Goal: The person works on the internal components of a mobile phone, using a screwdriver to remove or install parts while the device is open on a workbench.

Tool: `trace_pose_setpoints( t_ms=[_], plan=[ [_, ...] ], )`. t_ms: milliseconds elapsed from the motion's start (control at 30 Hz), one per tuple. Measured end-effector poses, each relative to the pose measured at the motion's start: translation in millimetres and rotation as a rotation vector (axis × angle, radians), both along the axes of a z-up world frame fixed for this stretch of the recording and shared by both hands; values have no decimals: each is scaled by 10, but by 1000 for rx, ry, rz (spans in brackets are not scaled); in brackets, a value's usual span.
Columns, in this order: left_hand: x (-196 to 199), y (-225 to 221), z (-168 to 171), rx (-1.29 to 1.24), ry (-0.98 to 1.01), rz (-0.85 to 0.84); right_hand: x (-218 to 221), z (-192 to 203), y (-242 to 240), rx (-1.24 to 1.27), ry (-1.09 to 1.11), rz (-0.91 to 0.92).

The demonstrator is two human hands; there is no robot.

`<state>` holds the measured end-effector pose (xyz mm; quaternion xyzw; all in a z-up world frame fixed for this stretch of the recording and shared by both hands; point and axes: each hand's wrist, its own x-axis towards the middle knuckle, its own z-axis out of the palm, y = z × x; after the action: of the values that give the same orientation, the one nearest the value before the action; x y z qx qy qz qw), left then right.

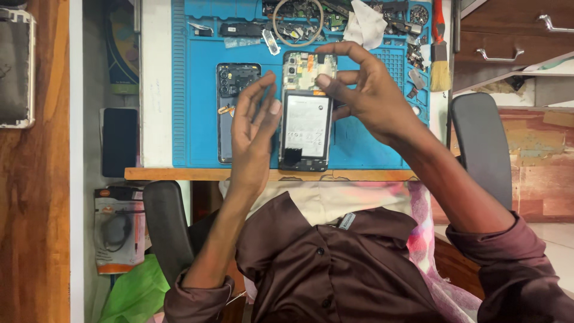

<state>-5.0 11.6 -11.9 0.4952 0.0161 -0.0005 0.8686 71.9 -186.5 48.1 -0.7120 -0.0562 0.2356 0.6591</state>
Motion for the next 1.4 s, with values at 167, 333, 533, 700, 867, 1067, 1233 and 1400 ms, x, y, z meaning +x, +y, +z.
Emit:
trace_pose_setpoints(
  t_ms=[167,333,533,700,867,1067,1233,1400],
  plan=[
    [-75,-59,-31,67,27,76,133,-54,-109,99,130,-91],
    [-103,-132,-177,-104,288,18,208,-177,-184,188,237,-96],
    [-107,-103,-236,-474,443,-319,153,-187,-104,161,266,-33],
    [-113,-165,-56,-691,382,-392,-5,-75,36,110,270,95],
    [-168,-229,-156,-790,303,-377,-213,115,214,-173,16,83],
    [-210,-283,-150,-832,190,-321,-274,229,223,-478,-845,130],
    [-175,-190,-32,-677,85,-271,-100,288,-283,-748,-730,157],
    [-92,-90,-32,-777,178,-217,-228,69,-782,-995,-559,87]
  ],
)
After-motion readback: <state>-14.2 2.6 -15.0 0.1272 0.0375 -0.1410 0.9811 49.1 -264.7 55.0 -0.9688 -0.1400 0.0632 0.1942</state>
